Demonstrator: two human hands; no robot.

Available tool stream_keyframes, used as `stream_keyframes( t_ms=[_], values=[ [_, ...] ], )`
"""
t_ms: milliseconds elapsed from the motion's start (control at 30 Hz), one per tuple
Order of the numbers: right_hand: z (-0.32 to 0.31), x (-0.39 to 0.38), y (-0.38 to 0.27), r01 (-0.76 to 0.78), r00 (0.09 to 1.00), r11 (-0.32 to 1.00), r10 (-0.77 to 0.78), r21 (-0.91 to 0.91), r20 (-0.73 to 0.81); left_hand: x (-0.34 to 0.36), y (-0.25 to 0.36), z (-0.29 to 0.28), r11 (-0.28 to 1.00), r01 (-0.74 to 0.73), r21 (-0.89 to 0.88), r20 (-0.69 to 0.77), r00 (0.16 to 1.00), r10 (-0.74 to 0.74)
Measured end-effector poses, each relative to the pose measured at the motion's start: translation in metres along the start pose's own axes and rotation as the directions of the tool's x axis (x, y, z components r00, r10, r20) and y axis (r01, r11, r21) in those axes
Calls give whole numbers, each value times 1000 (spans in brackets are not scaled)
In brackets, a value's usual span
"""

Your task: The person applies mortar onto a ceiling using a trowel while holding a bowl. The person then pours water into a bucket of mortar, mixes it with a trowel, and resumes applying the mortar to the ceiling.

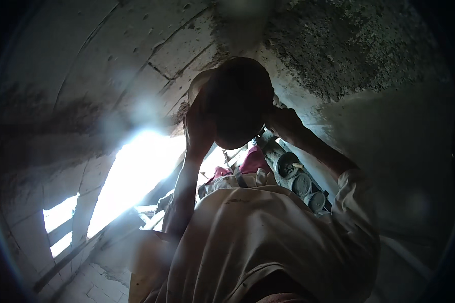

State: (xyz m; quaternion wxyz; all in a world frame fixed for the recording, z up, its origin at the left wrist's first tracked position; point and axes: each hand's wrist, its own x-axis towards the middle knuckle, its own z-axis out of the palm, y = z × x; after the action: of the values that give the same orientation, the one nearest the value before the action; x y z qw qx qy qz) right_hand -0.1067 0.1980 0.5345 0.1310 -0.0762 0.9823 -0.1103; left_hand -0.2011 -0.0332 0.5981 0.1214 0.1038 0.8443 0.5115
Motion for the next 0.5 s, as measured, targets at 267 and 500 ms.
stream_keyframes(
  t_ms=[267,500],
  values=[
    [62,-16,-57,38,986,684,-146,729,85,-30,-56,-21,992,-51,-115,34,998,55],
    [-9,-32,-42,-58,979,847,-55,529,196,-47,-86,-34,940,265,-215,166,958,-232]
  ],
)
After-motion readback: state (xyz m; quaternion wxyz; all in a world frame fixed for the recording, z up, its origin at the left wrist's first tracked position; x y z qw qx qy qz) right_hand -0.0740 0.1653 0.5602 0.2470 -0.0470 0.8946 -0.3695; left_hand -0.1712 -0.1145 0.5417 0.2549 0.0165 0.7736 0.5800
